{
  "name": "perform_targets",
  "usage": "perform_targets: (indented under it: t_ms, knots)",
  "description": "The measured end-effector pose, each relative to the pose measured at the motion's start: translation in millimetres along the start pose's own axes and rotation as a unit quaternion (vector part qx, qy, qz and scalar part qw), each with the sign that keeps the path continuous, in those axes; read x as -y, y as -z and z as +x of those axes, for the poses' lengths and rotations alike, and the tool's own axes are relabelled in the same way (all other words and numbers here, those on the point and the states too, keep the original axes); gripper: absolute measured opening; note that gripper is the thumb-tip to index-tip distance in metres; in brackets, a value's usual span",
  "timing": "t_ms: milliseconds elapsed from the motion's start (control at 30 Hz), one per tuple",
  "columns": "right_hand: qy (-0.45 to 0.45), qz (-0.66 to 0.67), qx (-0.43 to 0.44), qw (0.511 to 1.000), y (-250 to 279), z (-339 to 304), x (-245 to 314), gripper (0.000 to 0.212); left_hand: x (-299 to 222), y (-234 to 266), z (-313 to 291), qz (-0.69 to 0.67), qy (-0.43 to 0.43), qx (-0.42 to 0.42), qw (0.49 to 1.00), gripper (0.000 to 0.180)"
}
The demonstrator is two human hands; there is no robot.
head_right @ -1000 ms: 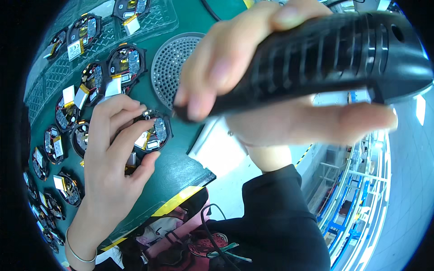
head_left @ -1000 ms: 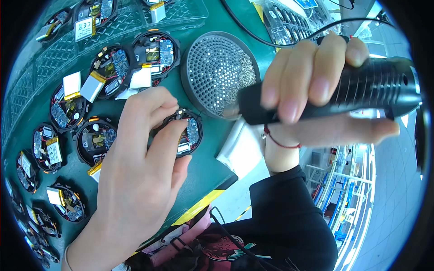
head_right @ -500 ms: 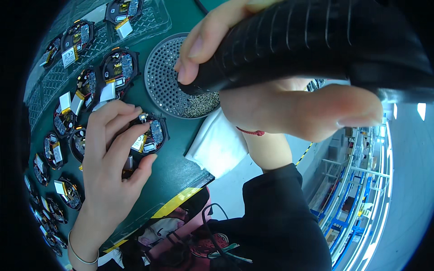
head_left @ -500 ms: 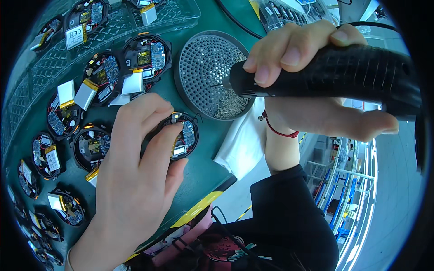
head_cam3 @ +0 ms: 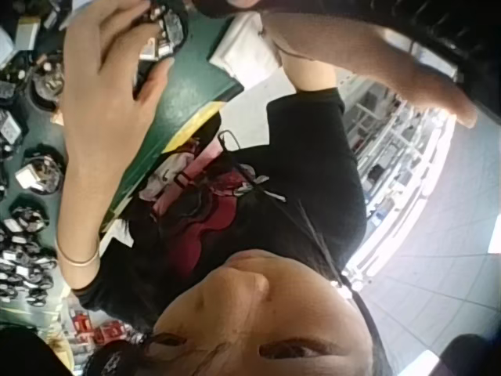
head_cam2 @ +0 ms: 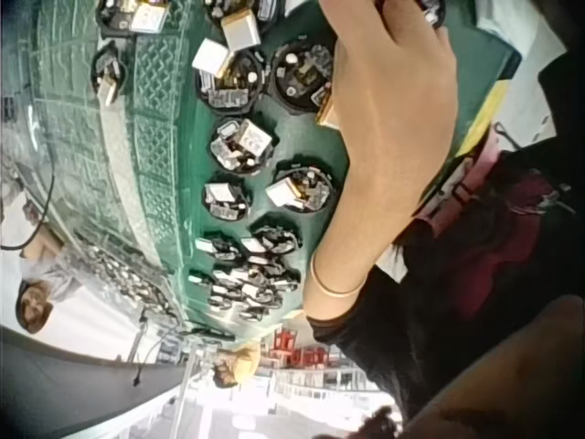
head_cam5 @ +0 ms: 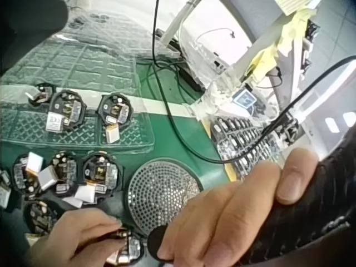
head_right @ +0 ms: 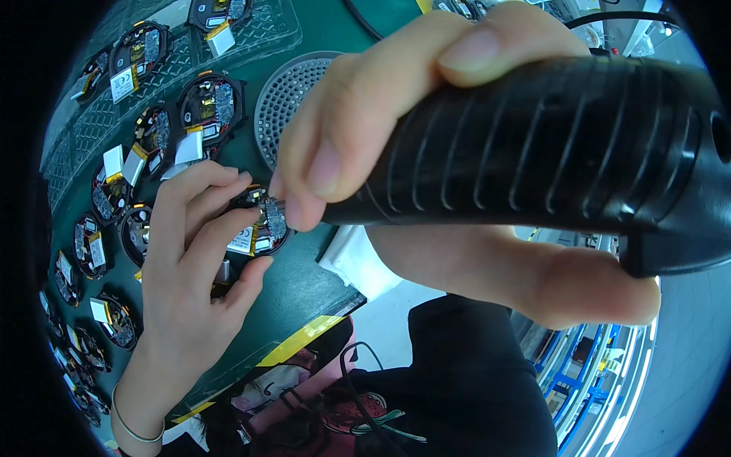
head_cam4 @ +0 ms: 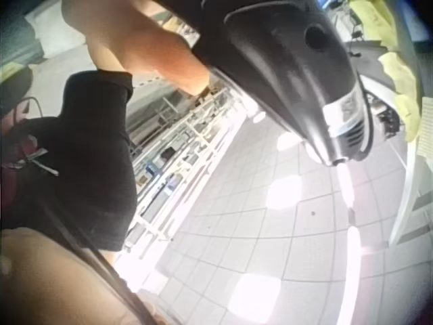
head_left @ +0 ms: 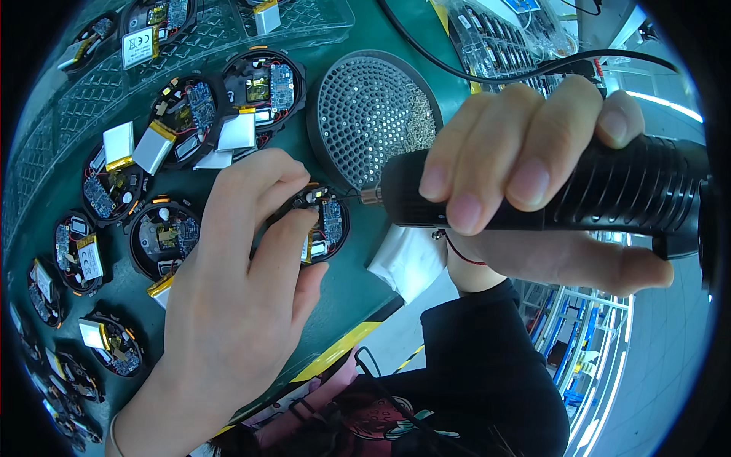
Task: Assembling small electronic devices using an electric screwdriver.
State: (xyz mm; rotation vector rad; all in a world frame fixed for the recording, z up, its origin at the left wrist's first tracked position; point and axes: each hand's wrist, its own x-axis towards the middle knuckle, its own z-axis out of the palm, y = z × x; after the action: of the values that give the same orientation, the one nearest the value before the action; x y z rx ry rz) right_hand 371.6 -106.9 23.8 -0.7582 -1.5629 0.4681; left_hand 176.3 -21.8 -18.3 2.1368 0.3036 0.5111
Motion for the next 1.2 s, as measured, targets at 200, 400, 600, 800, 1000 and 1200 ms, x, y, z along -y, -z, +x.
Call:
perform_targets:
  t_ms: [200,400,600,800,1000,1200]
  knots:
    - [-0.011,0.054,0.010,0.998,-2,-1,-7,0.085,0,0,0,0.013,-0.002,0.004,1.000,0.038]
    - [-0.016,0.041,0.012,0.999,8,4,-6,0.085,0,-1,1,0.007,-0.010,-0.002,1.000,0.039]
    - [-0.033,0.113,0.046,0.992,10,8,-6,0.078,-4,-2,3,-0.036,0.033,-0.022,0.999,0.034]
    - [-0.022,0.134,-0.038,0.990,4,2,1,0.074,4,-5,3,-0.050,-0.019,-0.062,0.997,0.023]
    - [-0.047,0.156,-0.037,0.986,6,7,10,0.069,1,-3,5,-0.051,-0.028,-0.064,0.996,0.015]
    - [-0.046,0.158,-0.036,0.986,3,7,6,0.068,4,-3,6,-0.052,-0.044,-0.052,0.996,0.016]
